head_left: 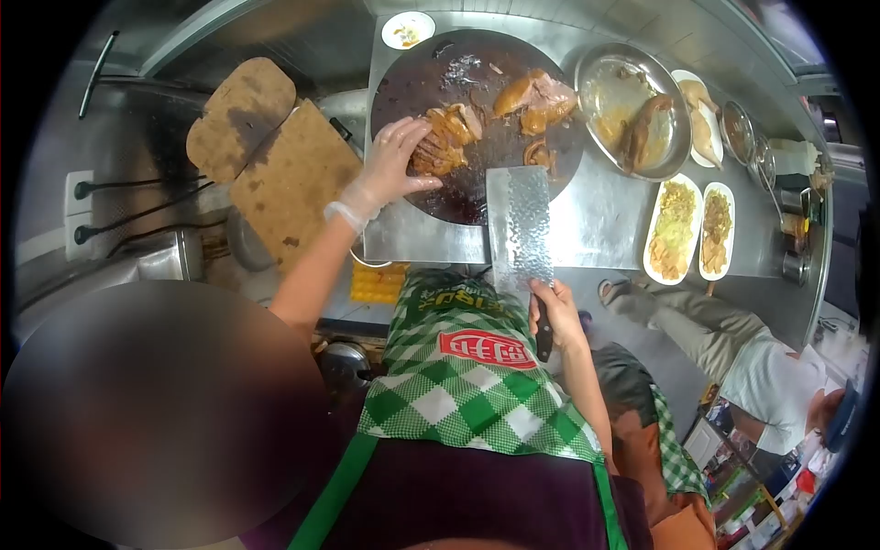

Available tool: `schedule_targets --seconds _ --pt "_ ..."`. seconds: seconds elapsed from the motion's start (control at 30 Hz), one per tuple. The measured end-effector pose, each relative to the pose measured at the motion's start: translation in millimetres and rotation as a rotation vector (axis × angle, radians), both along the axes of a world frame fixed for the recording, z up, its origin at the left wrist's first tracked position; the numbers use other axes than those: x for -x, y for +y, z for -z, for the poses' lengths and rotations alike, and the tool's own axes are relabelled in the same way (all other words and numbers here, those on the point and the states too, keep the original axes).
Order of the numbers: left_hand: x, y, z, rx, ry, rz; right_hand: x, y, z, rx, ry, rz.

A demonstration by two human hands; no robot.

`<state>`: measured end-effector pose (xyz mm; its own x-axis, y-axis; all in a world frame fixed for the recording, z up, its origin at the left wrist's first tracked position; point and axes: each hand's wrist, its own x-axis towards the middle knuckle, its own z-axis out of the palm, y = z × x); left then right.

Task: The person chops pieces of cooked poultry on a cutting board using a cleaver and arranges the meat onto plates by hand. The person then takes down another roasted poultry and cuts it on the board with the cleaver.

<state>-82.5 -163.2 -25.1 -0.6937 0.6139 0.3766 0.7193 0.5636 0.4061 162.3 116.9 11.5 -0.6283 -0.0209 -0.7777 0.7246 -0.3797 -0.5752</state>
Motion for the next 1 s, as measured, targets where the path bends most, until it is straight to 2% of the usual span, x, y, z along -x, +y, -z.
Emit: schedule_targets --seconds 0.17,0.43,0.57,0.67,0.77,1.0 --pt "1 0 -1 0.041 -0.02 0.03 2 -4 20 0.077 0.043 -0.037" --pt "4 1 -6 0.046 -0.138 0.159 4 -34 16 0.103 0.059 0.031" --pt "-1 3 -6 0.037 -0.15 0.204 6 -36 8 0.04 0.019 0.048" --pt "-2 3 -6 0.018 -0.17 0.232 11 -27 -14 -0.183 0.062 -0.016" --pt "-4 5 -3 -0.004 -0.189 0.256 18 -23 -40 -0.295 0.084 -0.038" --pt "-3 -1 4 -0.038 -0.207 0.315 2 -48 -23 -0.23 0.061 -0.028"
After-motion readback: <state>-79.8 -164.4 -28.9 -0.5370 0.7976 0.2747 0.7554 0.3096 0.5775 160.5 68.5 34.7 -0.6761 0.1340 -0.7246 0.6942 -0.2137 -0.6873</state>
